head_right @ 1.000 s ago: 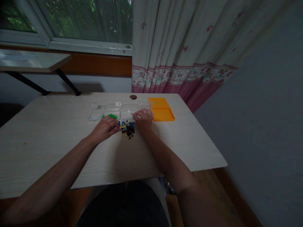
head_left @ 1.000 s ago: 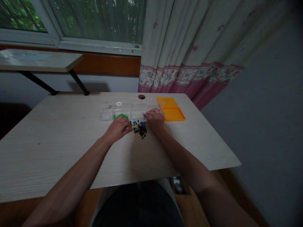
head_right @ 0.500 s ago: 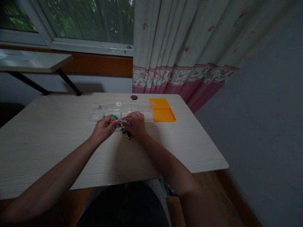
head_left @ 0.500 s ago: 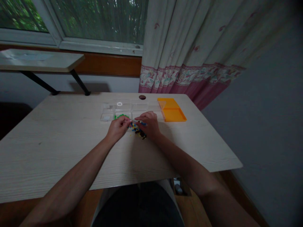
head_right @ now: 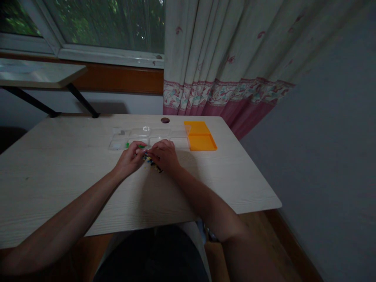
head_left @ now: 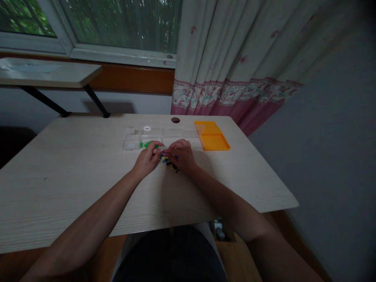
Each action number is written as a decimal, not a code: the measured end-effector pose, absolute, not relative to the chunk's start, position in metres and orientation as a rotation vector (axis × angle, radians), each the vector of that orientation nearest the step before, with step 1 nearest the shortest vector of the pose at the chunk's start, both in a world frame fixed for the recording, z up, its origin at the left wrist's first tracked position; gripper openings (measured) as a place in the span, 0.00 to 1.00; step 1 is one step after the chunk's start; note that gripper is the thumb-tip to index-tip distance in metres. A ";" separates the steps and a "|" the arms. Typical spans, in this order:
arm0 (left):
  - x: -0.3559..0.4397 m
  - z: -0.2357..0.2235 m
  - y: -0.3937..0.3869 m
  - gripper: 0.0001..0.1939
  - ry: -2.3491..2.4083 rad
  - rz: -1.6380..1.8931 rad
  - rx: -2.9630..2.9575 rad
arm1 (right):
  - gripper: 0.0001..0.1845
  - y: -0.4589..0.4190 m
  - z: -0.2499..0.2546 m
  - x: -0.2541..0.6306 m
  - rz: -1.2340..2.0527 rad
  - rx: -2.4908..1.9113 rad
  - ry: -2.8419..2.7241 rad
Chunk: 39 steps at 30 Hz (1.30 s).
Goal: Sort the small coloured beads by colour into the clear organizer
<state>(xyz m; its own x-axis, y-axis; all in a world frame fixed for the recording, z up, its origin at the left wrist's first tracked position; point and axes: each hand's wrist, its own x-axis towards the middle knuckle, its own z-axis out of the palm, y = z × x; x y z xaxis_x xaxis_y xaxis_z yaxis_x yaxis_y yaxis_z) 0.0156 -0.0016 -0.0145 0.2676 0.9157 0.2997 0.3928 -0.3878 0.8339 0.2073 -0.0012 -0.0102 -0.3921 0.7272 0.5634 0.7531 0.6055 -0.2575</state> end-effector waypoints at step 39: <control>-0.002 -0.007 0.005 0.07 1.020 0.686 2.708 | 0.09 0.026 -0.026 0.236 -0.119 -1.544 -1.797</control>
